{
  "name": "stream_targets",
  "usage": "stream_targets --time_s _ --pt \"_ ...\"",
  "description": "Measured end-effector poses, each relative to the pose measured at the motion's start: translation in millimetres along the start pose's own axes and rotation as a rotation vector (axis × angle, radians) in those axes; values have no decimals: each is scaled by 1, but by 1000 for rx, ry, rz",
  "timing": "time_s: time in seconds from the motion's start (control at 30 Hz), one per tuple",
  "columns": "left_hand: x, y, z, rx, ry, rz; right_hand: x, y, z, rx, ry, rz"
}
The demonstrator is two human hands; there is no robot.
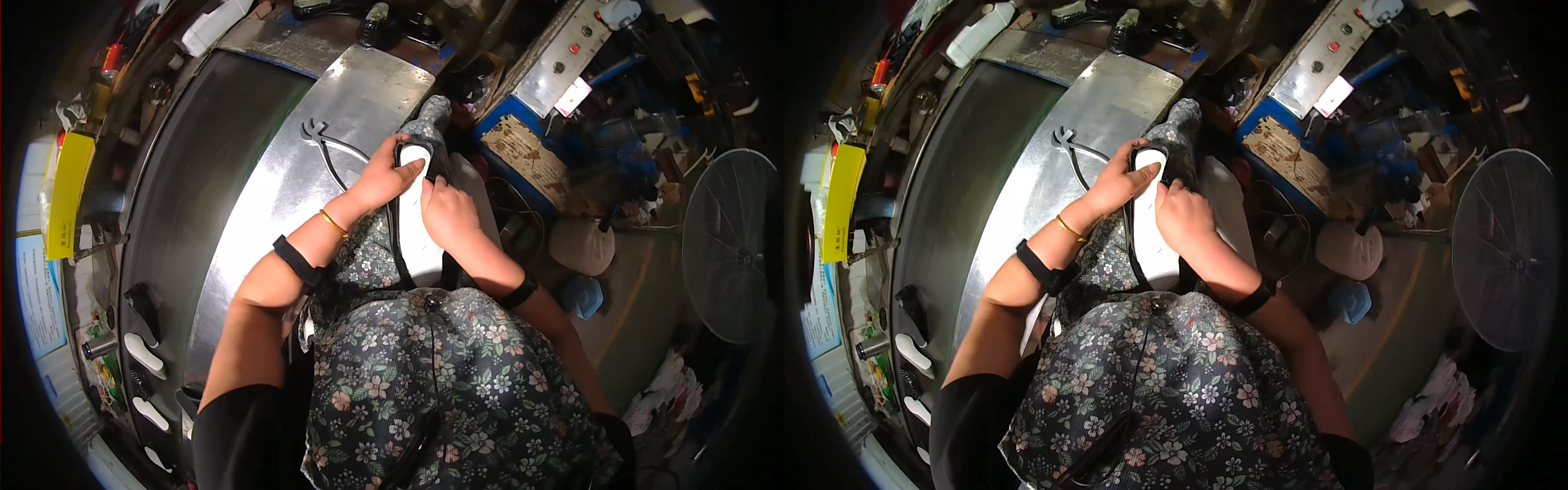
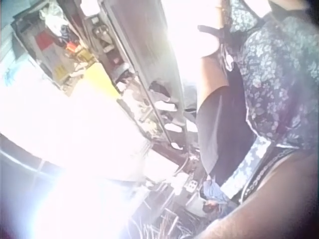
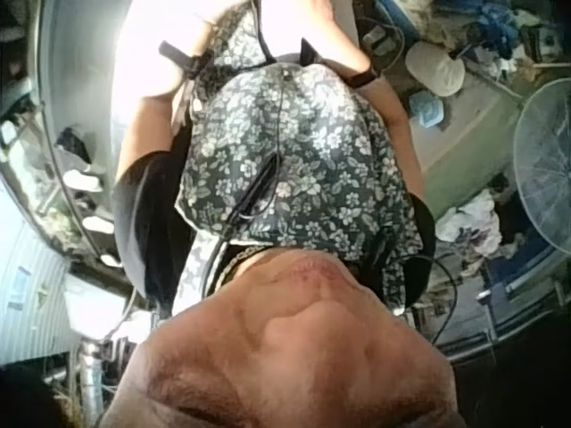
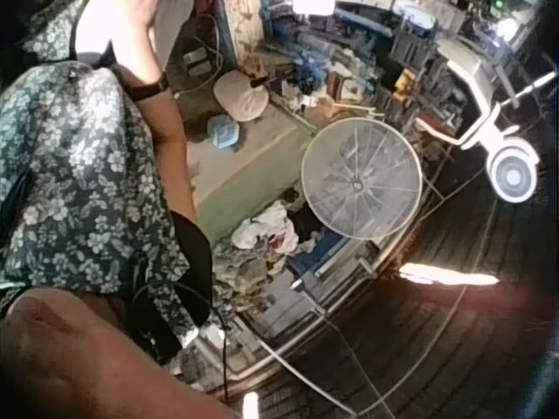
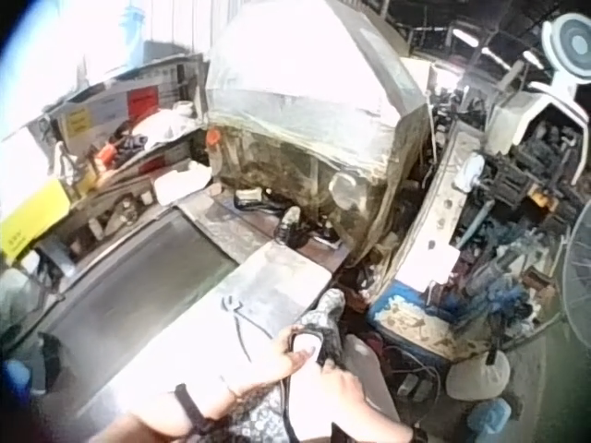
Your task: Manufacturing and assembling shoes using pliers and machinery on an industrial assembly line.
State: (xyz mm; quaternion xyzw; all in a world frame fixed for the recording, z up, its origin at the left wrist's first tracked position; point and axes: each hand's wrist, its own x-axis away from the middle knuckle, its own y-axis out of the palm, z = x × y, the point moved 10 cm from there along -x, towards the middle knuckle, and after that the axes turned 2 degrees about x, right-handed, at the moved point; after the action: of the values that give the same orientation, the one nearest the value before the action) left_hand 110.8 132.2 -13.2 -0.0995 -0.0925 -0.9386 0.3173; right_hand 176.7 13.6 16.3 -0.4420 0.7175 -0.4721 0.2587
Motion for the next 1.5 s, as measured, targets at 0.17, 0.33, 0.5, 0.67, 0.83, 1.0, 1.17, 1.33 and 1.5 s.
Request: stream_targets --time_s 0.17,0.33,0.5,0.67,0.83,1.0,1.17,1.33,1.5 --pt "18 21 13 274 -33 -286 37 36 8 -843 121 -284" --pt "50 -34 -4 -404 -209 446 26 43 1 -840 154 -252" --pt "58 -27 49 -1160 -30 319 20 44 -19 -520 131 -258" --pt "106 -15 13 -697 -111 204 33 35 -32 -788 -82 -98" --pt "87 -16 -17 15 114 263 35 37 -11 -860 -11 -201" --pt "11 -11 -3 429 -228 40 -23 31 30 -980 456 -533" --pt "-24 -22 21 -419 -33 198 -99 -12 -5 -366 -63 5" --pt "-24 -23 -2 -640 4 138 -97 -6 -24 -39 -86 125" --pt "33 -40 -17 643 -296 196 -55 -43 -51 -675 -168 355"
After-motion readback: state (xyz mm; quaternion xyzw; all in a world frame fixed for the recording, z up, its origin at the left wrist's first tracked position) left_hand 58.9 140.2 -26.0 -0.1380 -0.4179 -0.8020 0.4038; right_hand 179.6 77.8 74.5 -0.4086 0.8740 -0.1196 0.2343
